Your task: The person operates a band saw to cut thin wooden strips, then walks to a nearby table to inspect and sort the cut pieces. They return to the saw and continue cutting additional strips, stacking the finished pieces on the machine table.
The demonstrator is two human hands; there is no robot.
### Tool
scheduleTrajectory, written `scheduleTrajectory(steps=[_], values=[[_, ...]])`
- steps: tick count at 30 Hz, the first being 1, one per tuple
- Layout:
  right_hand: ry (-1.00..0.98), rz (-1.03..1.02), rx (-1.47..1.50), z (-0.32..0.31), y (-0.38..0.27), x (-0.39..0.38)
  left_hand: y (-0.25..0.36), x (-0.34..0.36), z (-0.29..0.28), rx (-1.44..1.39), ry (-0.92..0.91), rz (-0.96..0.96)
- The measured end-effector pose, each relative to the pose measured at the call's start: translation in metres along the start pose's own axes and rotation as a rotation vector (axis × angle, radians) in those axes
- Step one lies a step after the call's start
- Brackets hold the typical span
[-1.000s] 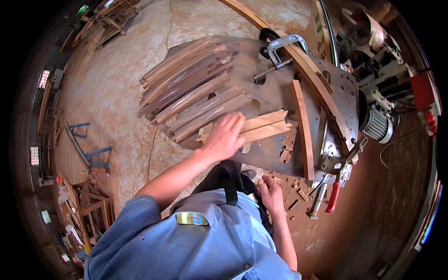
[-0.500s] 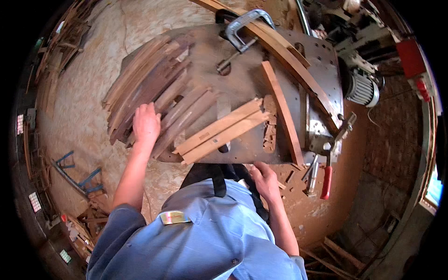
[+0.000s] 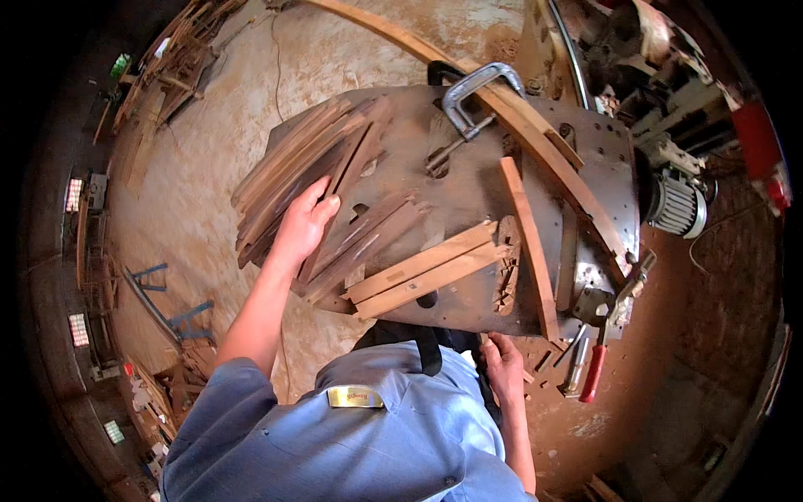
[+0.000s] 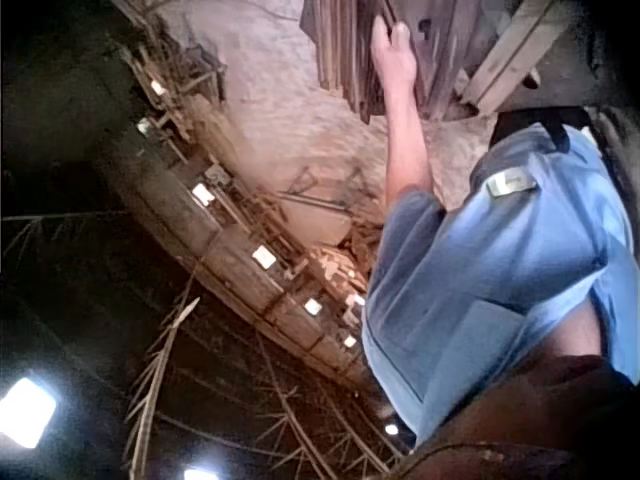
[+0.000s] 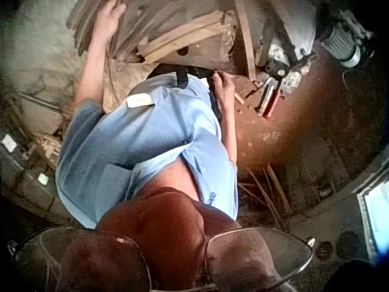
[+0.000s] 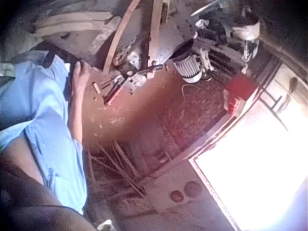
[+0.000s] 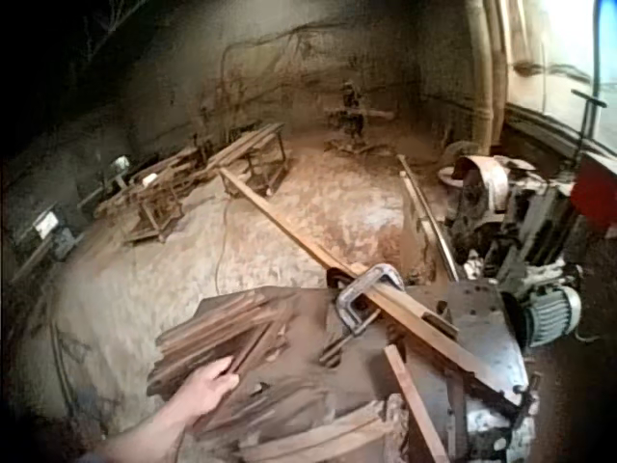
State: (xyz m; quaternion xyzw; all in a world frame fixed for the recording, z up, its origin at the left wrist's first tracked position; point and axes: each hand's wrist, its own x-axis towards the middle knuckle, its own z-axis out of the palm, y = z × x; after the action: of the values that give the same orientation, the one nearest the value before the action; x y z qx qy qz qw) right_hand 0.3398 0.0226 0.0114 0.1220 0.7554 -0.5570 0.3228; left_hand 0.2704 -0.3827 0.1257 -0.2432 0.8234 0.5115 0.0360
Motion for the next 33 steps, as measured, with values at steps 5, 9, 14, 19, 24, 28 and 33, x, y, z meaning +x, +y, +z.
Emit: scheduleTrajectory(steps=[5, 9, 14, 19, 24, 28, 33], values=[[0.028, -0.075, -0.068, -0.033, -0.013, -0.014, 0.049, 0.006, 0.057, -0.295, -0.165, -0.070], [0.066, -0.122, -0.092, -0.059, 0.005, -0.024, 0.084, 0.010, 0.115, -0.281, -0.462, 0.001], [0.072, -0.065, -0.042, -0.085, 0.026, -0.042, 0.114, 0.017, 0.183, -0.177, -0.601, 0.033], [0.178, -0.047, -0.035, -0.094, 0.046, -0.054, 0.150, 0.047, 0.241, 0.651, -0.460, 0.564], [0.225, 0.065, 0.069, -0.097, 0.038, -0.061, 0.188, 0.093, 0.302, 0.880, -0.322, 1.146], [0.249, 0.077, 0.010, -0.083, 0.059, -0.053, 0.188, 0.112, 0.367, 0.853, -0.349, 1.322], [0.277, 0.159, 0.142, -0.073, 0.055, -0.052, 0.184, 0.110, 0.421, 0.743, -0.535, 1.292]])
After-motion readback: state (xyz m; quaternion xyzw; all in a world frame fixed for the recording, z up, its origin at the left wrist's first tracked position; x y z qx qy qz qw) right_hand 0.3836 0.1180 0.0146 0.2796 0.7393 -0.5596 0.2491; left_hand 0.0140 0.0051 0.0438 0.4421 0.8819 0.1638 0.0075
